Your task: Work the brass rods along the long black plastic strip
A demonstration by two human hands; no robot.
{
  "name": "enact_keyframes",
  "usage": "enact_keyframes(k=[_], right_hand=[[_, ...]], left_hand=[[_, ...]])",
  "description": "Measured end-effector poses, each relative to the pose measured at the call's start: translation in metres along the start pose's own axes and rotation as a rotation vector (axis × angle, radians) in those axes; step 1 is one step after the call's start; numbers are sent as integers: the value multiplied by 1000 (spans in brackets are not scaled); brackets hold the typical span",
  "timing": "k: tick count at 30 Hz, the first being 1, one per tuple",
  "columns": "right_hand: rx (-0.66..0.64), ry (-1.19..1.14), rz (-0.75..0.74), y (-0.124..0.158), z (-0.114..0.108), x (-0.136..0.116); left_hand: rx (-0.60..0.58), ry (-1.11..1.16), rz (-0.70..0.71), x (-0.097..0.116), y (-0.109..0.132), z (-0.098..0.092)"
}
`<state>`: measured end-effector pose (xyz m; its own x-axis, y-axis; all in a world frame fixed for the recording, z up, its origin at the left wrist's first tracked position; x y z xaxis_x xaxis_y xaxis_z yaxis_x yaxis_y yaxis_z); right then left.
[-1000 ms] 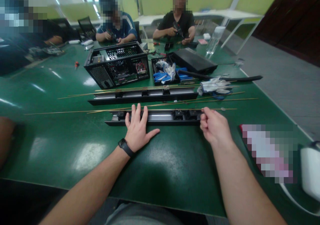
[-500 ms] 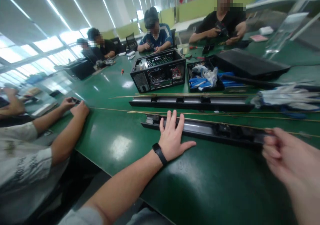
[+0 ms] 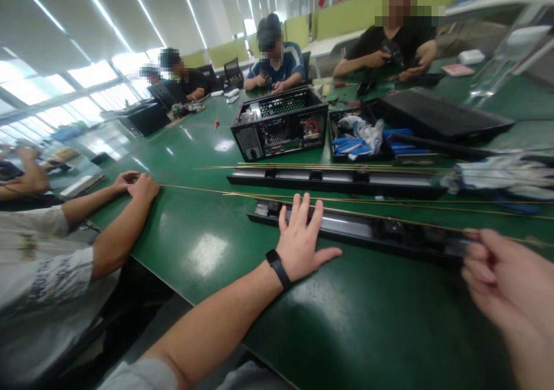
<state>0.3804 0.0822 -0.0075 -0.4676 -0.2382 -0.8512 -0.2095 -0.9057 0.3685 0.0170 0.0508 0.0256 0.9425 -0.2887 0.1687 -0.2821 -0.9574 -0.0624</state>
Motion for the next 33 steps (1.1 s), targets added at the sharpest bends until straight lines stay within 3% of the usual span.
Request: enact_keyframes(k=[3,6,19,28,33], right_hand=[[83,60,17,30,28,-14],[135,25,-14,44,41,-23],[252,-20,-57,49,19,-42],[114,74,-15,51,44,-21],[79,88,-54,43,38,-17]], left_hand=[[-18,1,-7,-2,1,-1],[-14,1,-16,-5,1,0],[-11,17,-21,-7,3,-2],[-11,22,-25,-9,3,-1],[-12,31,-25,-9,3,-2]])
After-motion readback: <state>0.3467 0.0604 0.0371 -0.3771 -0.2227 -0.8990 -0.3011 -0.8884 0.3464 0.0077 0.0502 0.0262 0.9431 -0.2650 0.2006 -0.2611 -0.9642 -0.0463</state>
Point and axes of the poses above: each hand's wrist, its own y-axis away from the middle knuckle, its own z-axis out of the palm, x = y × z, the point moved 6 cm from there along -y, towards the middle knuckle, and after that the axes turned 12 degrees about -x, right-handed, at the moved point
